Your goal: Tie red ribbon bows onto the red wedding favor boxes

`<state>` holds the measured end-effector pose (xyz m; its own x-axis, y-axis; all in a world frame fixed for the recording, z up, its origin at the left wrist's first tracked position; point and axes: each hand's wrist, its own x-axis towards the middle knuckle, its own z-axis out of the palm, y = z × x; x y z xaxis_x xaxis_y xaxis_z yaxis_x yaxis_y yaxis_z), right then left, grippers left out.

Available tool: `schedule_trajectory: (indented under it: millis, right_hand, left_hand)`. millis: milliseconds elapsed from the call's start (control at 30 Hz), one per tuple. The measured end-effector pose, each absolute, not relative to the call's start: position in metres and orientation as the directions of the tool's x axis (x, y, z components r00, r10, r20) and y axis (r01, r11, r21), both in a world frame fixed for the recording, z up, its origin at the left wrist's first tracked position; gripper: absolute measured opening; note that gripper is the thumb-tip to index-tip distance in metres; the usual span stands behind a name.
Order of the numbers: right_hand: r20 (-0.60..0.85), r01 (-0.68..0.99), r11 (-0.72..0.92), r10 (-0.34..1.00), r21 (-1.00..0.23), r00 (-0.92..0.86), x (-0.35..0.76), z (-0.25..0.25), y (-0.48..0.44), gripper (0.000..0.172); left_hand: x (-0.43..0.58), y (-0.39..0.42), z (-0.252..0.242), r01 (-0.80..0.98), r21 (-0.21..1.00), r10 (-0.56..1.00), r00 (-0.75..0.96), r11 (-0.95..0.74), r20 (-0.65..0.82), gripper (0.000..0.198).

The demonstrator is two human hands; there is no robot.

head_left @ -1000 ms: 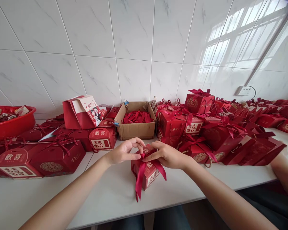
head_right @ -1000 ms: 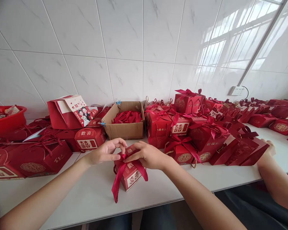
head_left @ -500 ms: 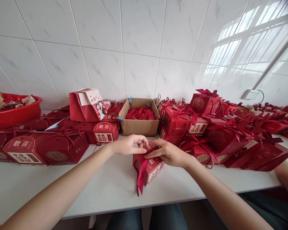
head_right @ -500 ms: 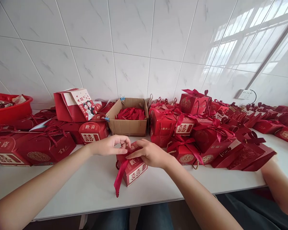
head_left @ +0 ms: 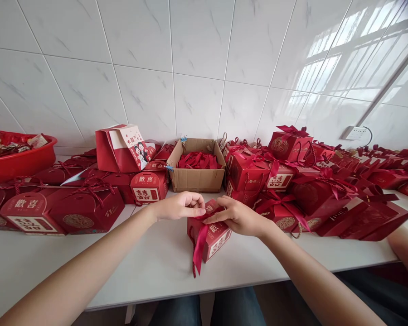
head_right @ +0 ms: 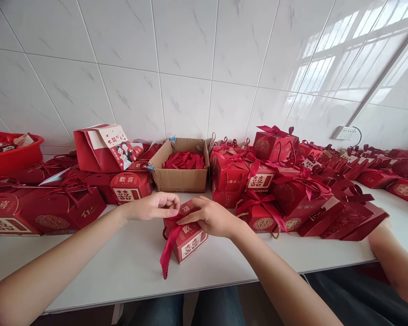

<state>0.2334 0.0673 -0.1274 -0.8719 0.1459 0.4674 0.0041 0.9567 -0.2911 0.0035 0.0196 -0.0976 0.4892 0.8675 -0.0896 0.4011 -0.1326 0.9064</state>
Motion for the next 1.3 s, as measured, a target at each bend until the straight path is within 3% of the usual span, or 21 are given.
schedule_trajectory:
  millis: [233, 467, 800, 1300]
  right_hand:
    - [0.510, -0.033, 0.924, 0.180, -0.381, -0.841, 0.238, -0.126, 0.067, 0.035]
    - [0.450, 0.055, 0.698, 0.518, -0.714, -0.728, 0.239, -0.128, 0.066, 0.017]
    - [0.424, 0.020, 0.578, 0.621, -0.816, -0.659, 0.234, -0.139, 0.067, 0.015]
    - [0.430, -0.065, 0.457, 0.766, -0.887, -0.479, 0.231, -0.151, 0.068, 0.022]
  left_hand:
    - [0.009, 0.012, -0.100, 0.424, 0.891, 0.911, 0.411, -0.162, -0.030, 0.029]
    - [0.026, 0.006, -0.106, 0.484, 0.847, 0.962, 0.251, -0.219, 0.106, 0.027]
    - [0.043, 0.007, -0.118, 0.518, 0.822, 0.971, 0.157, -0.236, 0.180, 0.027]
    - [0.039, 0.010, -0.124, 0.499, 0.841, 0.972, 0.199, -0.209, 0.124, 0.026]
